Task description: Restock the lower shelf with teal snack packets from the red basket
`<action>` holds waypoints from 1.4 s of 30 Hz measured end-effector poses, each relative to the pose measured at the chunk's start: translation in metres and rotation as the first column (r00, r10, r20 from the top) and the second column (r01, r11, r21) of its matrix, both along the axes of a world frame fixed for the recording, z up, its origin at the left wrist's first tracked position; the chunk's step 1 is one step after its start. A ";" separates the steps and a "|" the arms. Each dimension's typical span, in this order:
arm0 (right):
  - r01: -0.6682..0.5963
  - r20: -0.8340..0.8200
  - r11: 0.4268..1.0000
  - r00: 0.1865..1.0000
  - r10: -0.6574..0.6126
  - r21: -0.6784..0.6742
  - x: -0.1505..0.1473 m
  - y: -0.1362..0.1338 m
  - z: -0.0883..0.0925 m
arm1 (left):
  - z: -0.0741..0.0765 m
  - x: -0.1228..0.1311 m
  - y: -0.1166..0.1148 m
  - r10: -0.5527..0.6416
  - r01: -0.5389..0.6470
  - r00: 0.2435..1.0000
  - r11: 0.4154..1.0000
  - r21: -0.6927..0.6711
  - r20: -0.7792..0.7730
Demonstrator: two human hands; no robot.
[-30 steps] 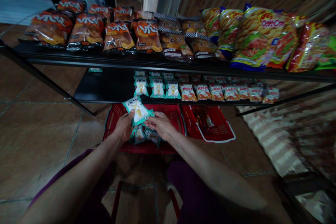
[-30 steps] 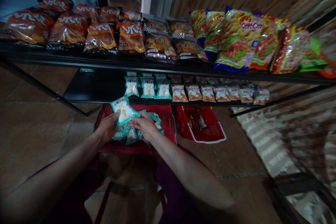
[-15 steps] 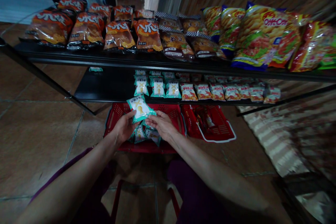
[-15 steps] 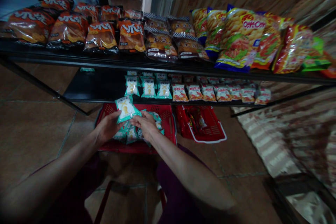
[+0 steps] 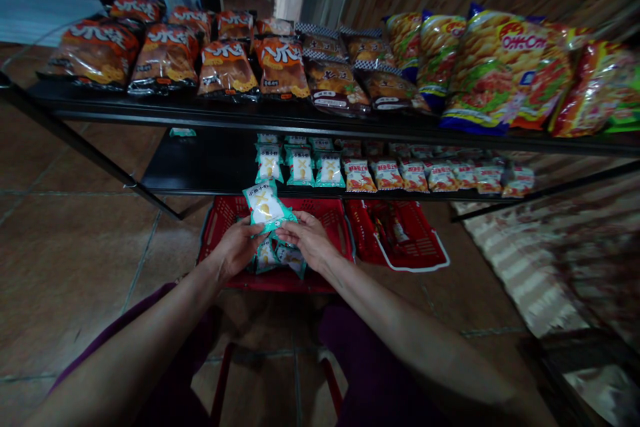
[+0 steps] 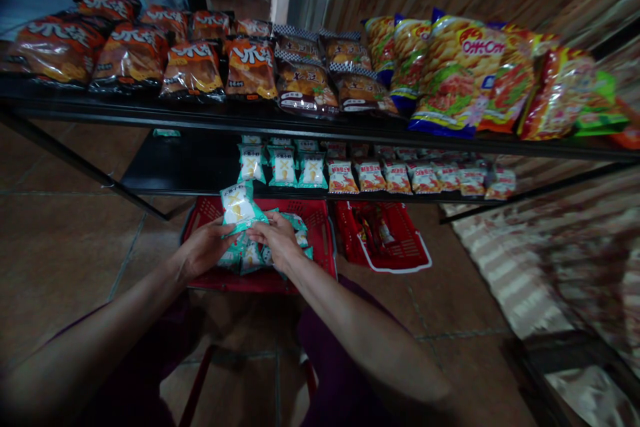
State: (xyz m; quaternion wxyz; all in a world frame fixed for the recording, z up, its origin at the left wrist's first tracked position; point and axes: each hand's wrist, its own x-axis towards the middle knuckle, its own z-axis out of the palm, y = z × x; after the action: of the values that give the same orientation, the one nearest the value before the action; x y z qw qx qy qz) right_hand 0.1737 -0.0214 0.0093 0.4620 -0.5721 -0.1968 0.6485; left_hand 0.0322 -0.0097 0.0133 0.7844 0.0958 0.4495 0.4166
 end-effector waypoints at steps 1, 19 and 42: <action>-0.005 0.005 1.000 1.000 0.005 -0.001 0.000 0.000 0.000 | -0.001 0.000 0.000 0.000 0.000 1.000 1.000 0.007 -0.009; 0.028 0.016 0.999 1.000 -0.027 -0.022 0.005 0.001 0.000 | -0.006 0.001 -0.001 -0.050 0.056 0.997 0.992 0.113 -0.060; -0.691 0.945 0.653 0.299 -0.134 0.311 0.013 -0.012 -0.005 | -0.001 0.002 0.001 0.095 -0.050 0.973 0.977 0.209 -0.211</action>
State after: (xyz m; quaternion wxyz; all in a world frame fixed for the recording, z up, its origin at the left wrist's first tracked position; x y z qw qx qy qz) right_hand 0.1866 -0.0333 0.0046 0.3060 -0.5641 -0.7497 0.1617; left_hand 0.0344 -0.0091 0.0122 0.7000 0.2041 0.4921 0.4757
